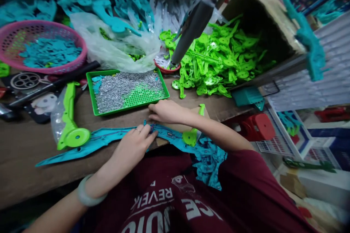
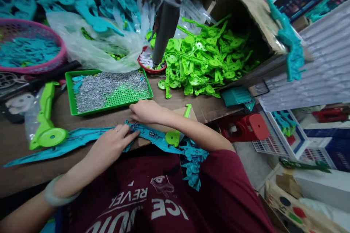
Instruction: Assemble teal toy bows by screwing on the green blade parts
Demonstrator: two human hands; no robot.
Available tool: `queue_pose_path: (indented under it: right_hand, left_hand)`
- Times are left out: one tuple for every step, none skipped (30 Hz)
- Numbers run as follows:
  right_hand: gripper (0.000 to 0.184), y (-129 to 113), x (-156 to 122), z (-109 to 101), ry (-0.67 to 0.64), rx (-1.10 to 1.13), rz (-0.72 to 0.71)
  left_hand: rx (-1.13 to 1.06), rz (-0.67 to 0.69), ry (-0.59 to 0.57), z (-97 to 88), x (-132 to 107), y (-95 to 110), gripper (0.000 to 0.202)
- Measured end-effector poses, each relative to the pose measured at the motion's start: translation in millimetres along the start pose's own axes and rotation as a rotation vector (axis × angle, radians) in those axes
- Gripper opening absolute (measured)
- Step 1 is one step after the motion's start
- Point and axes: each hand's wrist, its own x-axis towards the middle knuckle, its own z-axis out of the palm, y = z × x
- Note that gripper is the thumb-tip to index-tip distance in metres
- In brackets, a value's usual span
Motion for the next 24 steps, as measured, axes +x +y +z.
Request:
queue_pose_path:
  right_hand:
    - [0.020,1,-1,1,-0.021,0.014,-0.019]
    - [0.019,3,-3,2,-0.032,0.037,-0.037]
    - [0.018,6,-4,4,-0.036,0.065,-0.050]
    - [0.018,10,-4,5,-0.039,0.094,-0.059]
    - [0.018,15,-5,6,-0.043,0.124,-0.066]
    - [0.018,19,-5,6,-0.061,0.156,-0.078]
    - [0.019,23,-5,6,-0.094,0.195,-0.097]
    - [0.021,27,-5,5,-0.138,0.246,-0.120]
    - [0.023,30,-5,4,-0.188,0.310,-0.137]
    - [0.025,33,-6,4,-0.230,0.384,-0.138]
    - [0.025,34,-6,4,-0.261,0.465,-0.124]
    - [0.024,36,-7,5,-0.280,0.552,-0.102]
    - [0.022,36,-8,6,-0.294,0.641,-0.082]
    - [0.018,36,-9,8,-0.308,0.726,-0.070]
    - [0.015,36,-10,10,-0.323,0.805,-0.068]
    - [0.012,35,-12,13,-0.330,0.875,-0.073]
    - [0.010,34,-14,15,-0.315,0.928,-0.084]
    - [0.008,34,-15,17,-0.266,0.958,-0.102]
    - [0.008,34,-17,20,-0.184,0.961,-0.130]
    - [0.013,34,-19,21,-0.084,0.937,-0.168]
    - [0.018,35,-20,23,0.016,0.890,-0.212]
    - [0.021,35,-22,25,0.099,0.833,-0.259]
    - [0.022,36,-23,26,0.158,0.781,-0.303]
    - [0.020,37,-23,28,0.195,0.747,-0.342]
  left_hand:
    - [-0.001,-0.011,0.010,-0.2,0,2,0.042]
    - [-0.006,-0.022,0.021,-0.3,-1,3,0.041]
    - [-0.014,-0.032,0.032,-0.3,-1,4,0.040]
    - [-0.023,-0.040,0.042,-0.2,-2,5,0.039]
    - [-0.031,-0.044,0.052,0.0,-2,6,0.038]
    - [-0.036,-0.047,0.060,0.3,-3,6,0.037]
    - [-0.039,-0.046,0.066,0.7,-3,6,0.038]
    - [-0.040,-0.044,0.072,1.2,-4,6,0.038]
    - [-0.040,-0.041,0.080,1.7,-4,6,0.038]
    - [-0.039,-0.038,0.088,2.3,-5,6,0.038]
    - [-0.037,-0.036,0.094,2.8,-5,7,0.037]
    - [-0.035,-0.035,0.101,3.2,-5,7,0.036]
    - [-0.032,-0.033,0.107,3.5,-5,7,0.035]
    - [-0.030,-0.031,0.112,3.6,-5,7,0.034]
    - [-0.030,-0.029,0.115,3.6,-4,7,0.034]
    - [-0.032,-0.029,0.116,3.5,-4,7,0.033]
    - [-0.034,-0.029,0.117,3.4,-3,7,0.032]
    - [-0.036,-0.028,0.119,3.4,-3,7,0.032]
    - [-0.033,-0.025,0.125,3.6,-4,6,0.033]
    - [-0.029,-0.020,0.139,4.1,-5,6,0.035]
    - [-0.025,-0.016,0.162,5.0,-7,6,0.036]
    - [-0.026,-0.019,0.194,6.0,-9,6,0.037]
    - [-0.033,-0.032,0.233,7.2,-11,7,0.036]
    - [-0.049,-0.055,0.270,8.4,-14,7,0.033]
